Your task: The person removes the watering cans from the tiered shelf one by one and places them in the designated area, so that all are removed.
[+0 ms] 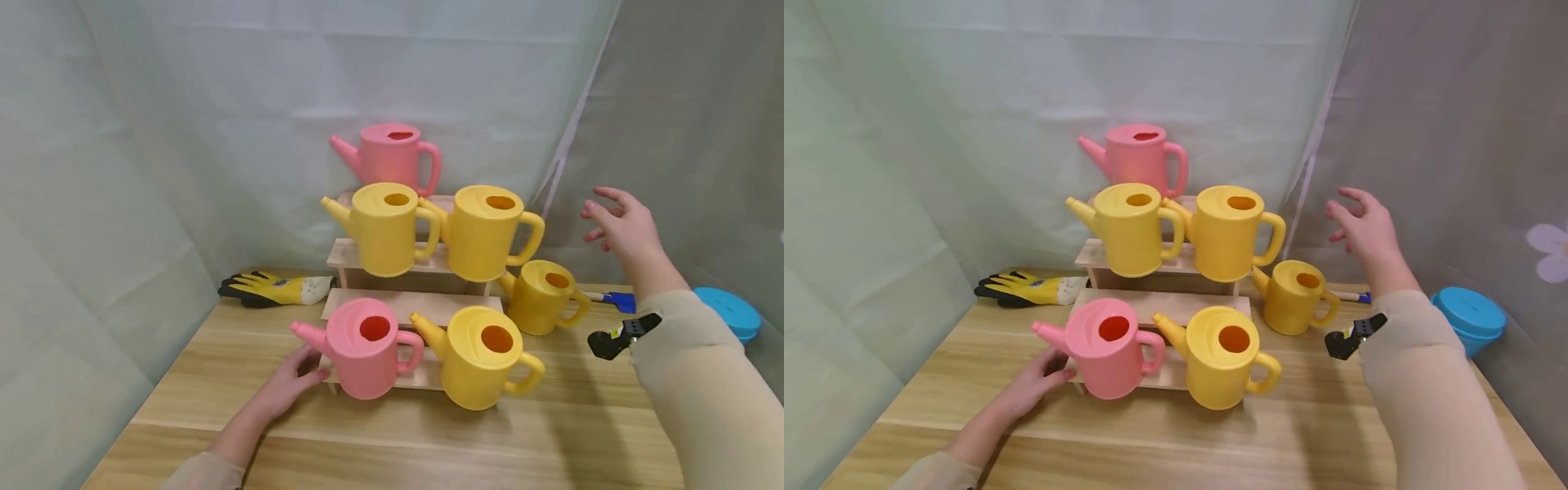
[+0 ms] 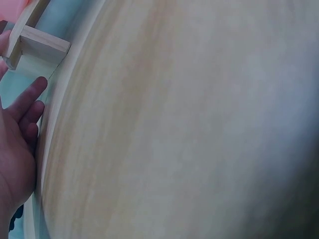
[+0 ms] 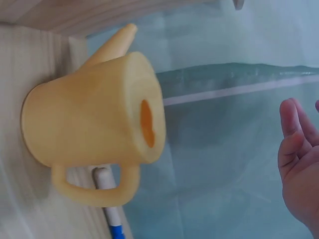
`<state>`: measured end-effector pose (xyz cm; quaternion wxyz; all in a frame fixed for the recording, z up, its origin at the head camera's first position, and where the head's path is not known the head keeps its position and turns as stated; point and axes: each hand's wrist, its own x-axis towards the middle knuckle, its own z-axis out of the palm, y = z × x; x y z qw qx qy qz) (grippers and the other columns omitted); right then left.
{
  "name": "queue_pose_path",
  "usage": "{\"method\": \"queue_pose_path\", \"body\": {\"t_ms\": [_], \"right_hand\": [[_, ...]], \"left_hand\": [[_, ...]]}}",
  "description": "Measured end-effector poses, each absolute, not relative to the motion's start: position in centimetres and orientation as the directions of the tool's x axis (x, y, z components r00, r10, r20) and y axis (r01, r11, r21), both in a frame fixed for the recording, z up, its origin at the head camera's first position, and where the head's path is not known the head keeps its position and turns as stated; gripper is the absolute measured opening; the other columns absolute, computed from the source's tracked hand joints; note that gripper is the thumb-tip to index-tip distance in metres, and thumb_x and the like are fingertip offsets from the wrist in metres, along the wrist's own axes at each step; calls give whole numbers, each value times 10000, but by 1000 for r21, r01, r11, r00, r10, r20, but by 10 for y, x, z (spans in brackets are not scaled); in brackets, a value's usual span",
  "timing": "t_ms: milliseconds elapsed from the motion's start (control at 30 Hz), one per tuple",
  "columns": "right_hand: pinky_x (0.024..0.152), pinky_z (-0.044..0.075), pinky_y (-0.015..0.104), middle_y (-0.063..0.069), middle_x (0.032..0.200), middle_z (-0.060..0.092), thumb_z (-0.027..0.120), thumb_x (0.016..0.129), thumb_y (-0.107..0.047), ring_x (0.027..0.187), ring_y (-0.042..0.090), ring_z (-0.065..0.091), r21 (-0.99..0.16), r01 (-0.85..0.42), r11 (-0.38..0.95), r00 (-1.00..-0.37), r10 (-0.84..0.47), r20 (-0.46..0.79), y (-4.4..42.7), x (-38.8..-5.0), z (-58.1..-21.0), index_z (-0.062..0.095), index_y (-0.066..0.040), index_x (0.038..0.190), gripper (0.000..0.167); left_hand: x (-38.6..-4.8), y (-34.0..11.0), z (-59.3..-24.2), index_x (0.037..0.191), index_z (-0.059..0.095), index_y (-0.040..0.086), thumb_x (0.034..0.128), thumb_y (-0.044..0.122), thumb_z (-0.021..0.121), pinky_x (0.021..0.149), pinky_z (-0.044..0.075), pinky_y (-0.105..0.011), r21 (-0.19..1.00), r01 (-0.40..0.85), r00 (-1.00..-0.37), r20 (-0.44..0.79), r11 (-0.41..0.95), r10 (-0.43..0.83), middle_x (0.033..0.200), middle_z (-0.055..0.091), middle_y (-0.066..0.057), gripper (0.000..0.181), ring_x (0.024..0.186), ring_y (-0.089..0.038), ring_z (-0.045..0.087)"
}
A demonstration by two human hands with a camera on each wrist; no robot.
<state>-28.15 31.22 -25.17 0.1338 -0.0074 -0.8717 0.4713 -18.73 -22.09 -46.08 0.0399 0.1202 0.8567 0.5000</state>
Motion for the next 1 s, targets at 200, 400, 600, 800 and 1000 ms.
{"method": "queue_pose_path", "body": {"t_ms": [200, 400, 600, 800, 1000], "right_hand": [[537, 469, 220, 42, 1152, 584, 500, 899, -523, 674, 83, 631, -791, -126, 599, -966, 107, 235, 304, -287, -241, 298, -171, 1467, 698], [543, 454, 244, 194, 1270, 528, 487, 879, -581, 666, 61, 611, -750, -116, 651, -972, 82, 221, 291, -293, -232, 282, -172, 1473, 750], [604, 439, 305, 182, 1260, 519, 483, 868, -608, 760, 134, 577, -725, -105, 680, -977, 65, 203, 269, -298, -218, 289, -211, 1472, 749], [816, 476, 390, 137, 1316, 484, 478, 898, -558, 1049, 256, 498, -710, -157, 686, -971, 24, 238, 239, -303, -198, 310, -220, 1466, 682], [934, 439, 469, 129, 1348, 465, 505, 908, -509, 1135, 294, 472, -699, -223, 680, -967, -61, 249, 204, -310, -176, 306, -207, 1469, 667]], "left_hand": [[-188, -221, -461, 1400, 404, 224, 877, 366, 636, 1023, 300, -574, 863, 168, -969, 56, 476, 239, 1396, 443, -140, 590, 1266, -363, 408], [-190, -221, -460, 1404, 396, 236, 879, 389, 627, 1025, 299, -570, 859, 157, -970, 43, 487, 238, 1396, 445, -124, 594, 1271, -351, 404], [-188, -223, -461, 1394, 408, 231, 875, 371, 636, 1020, 310, -564, 857, 167, -970, 55, 488, 236, 1380, 460, -120, 583, 1254, -342, 424], [-185, -227, -462, 1393, 407, 234, 877, 371, 634, 1017, 312, -570, 859, 157, -973, 49, 488, 227, 1380, 459, -123, 581, 1255, -347, 421], [-183, -231, -461, 1388, 409, 249, 883, 363, 629, 1014, 312, -577, 857, 154, -976, 54, 492, 213, 1378, 463, -119, 563, 1258, -347, 417]]}}
